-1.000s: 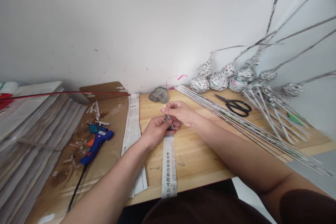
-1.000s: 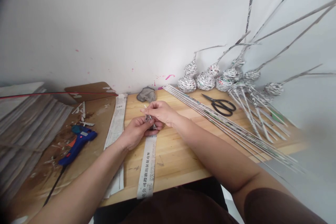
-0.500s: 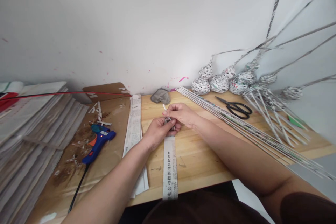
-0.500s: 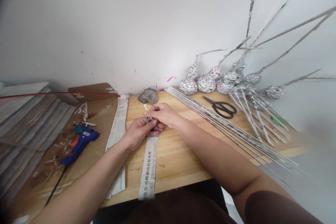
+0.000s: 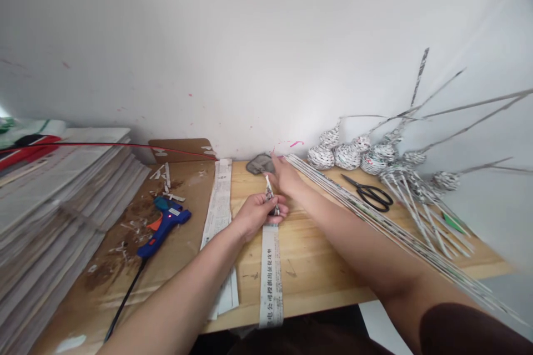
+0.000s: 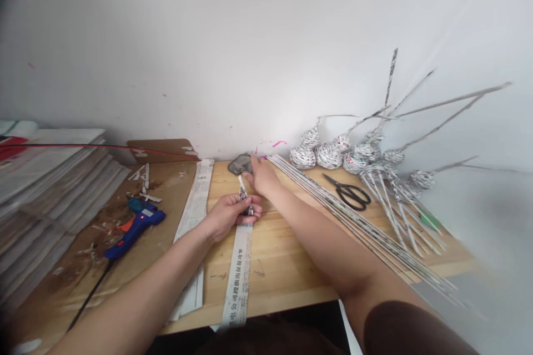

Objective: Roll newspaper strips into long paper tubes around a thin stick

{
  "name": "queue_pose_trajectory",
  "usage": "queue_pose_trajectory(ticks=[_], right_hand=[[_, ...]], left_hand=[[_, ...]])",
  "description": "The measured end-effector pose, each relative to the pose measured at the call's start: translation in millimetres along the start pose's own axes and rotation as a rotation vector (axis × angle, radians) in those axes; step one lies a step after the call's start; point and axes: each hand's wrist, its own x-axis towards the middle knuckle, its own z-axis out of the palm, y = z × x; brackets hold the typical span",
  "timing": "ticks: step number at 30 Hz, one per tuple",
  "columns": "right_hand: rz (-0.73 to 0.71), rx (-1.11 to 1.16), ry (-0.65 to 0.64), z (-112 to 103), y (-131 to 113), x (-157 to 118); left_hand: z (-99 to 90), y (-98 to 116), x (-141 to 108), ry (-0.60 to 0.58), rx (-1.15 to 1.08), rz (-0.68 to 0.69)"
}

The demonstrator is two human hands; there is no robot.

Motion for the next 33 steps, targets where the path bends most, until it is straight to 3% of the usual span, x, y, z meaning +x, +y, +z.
queue_pose_trajectory(ticks=[2,7,12,13,15,17,19,22,28,33], right_hand=[[0.017,-0.160,-0.088,8.7,-7.6,16.6],[-0.010,-0.184,-0.148,16.8,-18.8,47.3],[0.078,-0.130,-0.127,5.2,-6.2,40.0],[0.111,-0.081,-0.096,4.2,-2.3,32.0],[0.219,0.420,0.014,4.2,4.3,10.7],[0.239,0.569,0.011,5.1,7.1,-14.5],[0.259,0.923,-0.069,4.4,5.4,-37.8],[0.185,1.227,-0.251,0.7,-1.6,-60.5],[0.146,1.324,-0.247,0.1,-7.7,-67.7],[0.095,1.298,-0.283,2.7,-4.2,-68.6]], left_hand=[[0.3,1.6,-0.8,0.008,-0.002,-0.004],[0.7,4.0,-1.2,0.016,-0.010,-0.008],[-0.8,6.2,0.2,0.050,-0.046,-0.027],[-1.2,6.7,0.6,0.055,-0.049,-0.030],[-2.1,7.3,1.3,0.056,-0.048,-0.036],[-3.0,6.9,2.2,0.045,-0.038,-0.036],[-3.9,5.2,2.9,0.023,-0.020,-0.028],[-5.9,1.1,3.5,-0.022,0.017,-0.012],[-10.1,-4.1,5.0,-0.029,0.077,0.017],[-2.0,-4.2,5.8,0.022,0.145,0.016]])
